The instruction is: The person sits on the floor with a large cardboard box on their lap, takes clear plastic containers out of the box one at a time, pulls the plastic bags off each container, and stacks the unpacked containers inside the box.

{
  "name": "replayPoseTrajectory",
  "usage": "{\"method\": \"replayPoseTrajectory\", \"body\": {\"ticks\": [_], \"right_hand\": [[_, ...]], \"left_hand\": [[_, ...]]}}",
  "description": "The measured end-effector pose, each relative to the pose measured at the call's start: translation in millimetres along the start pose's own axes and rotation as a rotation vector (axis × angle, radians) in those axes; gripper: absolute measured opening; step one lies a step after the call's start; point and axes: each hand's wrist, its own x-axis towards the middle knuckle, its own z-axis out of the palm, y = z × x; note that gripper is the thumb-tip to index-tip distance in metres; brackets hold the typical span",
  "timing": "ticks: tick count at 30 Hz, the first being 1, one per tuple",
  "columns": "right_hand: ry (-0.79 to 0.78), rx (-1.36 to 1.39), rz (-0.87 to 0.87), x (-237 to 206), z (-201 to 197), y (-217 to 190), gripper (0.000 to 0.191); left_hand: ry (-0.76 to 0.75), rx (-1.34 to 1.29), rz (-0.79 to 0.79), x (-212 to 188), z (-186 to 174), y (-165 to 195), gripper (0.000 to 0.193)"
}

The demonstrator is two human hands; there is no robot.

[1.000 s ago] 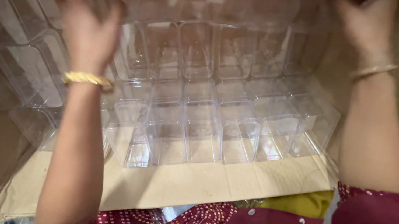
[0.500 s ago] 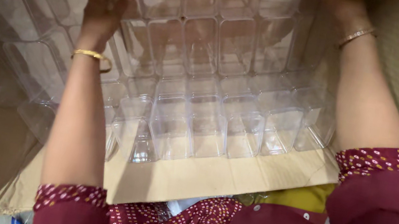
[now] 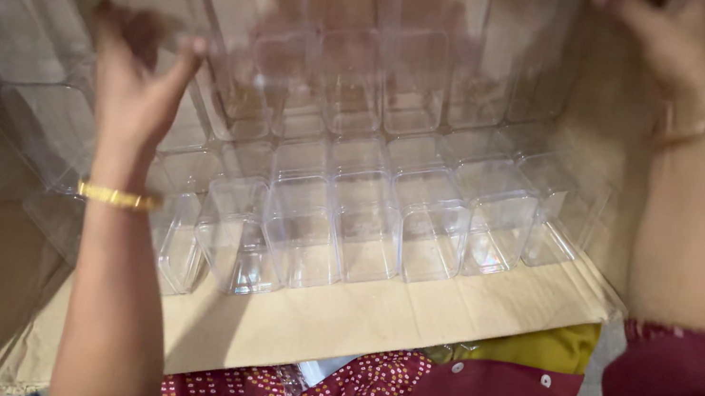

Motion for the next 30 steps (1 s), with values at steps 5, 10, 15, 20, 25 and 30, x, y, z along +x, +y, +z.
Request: {"method": "replayPoseTrajectory", "body": {"ticks": [5, 10, 15, 20, 25, 30], "right_hand": [[-0.083, -0.106, 0.071, -55, 19, 6, 0.081], [-0.155, -0.262, 0.200, -68, 19, 17, 0.089], [-0.015, -0.492, 0.102, -82, 18, -8, 0.102], [0.174, -0.805, -0.332, -94, 72, -59, 0.080], [-0.091, -0.643, -0.368, -101, 166, -109, 0.069], [-0.261, -0.582, -0.476, -144, 234, -138, 0.063]], "left_hand": [[-0.172, 0.053, -0.088, -54, 8, -17, 0.064], [-0.153, 0.268, -0.321, -77, 17, -9, 0.075], [-0.137, 0.245, -0.236, -90, -5, 30, 0.074], [-0.053, 0.250, -0.456, -120, -48, 63, 0.060], [-0.022, 0.673, -0.130, -139, -58, 40, 0.087], [0.051, 0.651, -0.007, -171, -38, 9, 0.091]]}}
